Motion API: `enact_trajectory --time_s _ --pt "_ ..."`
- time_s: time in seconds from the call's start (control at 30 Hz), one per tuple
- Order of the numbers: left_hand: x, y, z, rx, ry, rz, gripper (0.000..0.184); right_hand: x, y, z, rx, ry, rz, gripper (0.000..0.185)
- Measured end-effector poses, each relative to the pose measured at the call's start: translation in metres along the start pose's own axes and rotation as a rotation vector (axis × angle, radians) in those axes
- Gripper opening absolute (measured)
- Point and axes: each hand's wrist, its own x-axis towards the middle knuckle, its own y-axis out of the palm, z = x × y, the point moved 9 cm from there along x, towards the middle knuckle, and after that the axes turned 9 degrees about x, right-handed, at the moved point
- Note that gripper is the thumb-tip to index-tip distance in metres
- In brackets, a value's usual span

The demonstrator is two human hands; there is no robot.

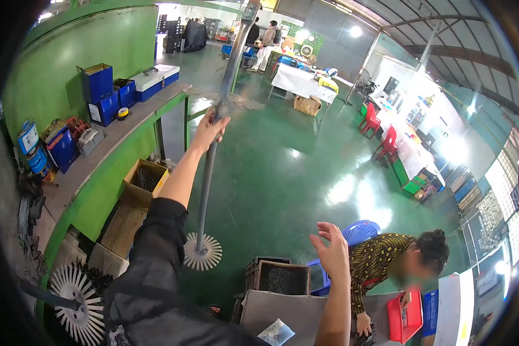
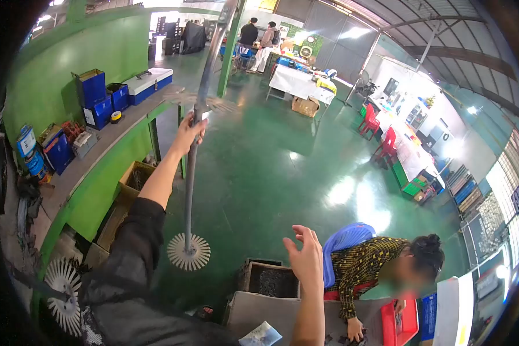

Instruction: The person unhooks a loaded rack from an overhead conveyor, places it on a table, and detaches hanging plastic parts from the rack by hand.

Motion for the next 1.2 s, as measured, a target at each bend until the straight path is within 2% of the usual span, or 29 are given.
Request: enact_trajectory --time_s 0.1,0.17,0.33,0.53,0.63,1.2 --pt "0.028 -0.008 -0.004 0.020 0.060 0.013 0.027 0.008 0.003 -0.011 0.025 0.035 -0.005 0.035" --pt "0.046 -0.012 0.009 -0.114 0.011 0.077 0.030 0.013 0.004 -0.020 0.030 0.035 -0.004 0.035" --pt "0.074 -0.015 0.017 -0.158 -0.055 0.187 0.046 0.018 0.009 -0.034 0.010 0.041 0.002 0.034" --pt "0.098 -0.019 0.026 -0.212 -0.062 0.195 0.054 0.021 0.010 -0.048 0.036 0.081 -0.008 0.033" --pt "0.101 -0.013 0.047 -0.254 -0.107 0.267 0.057 0.023 0.007 -0.053 0.069 0.099 -0.016 0.033" --pt "0.091 -0.036 0.118 -0.253 -0.164 0.127 0.059 0.026 0.012 -0.070 0.051 0.121 -0.012 0.031"
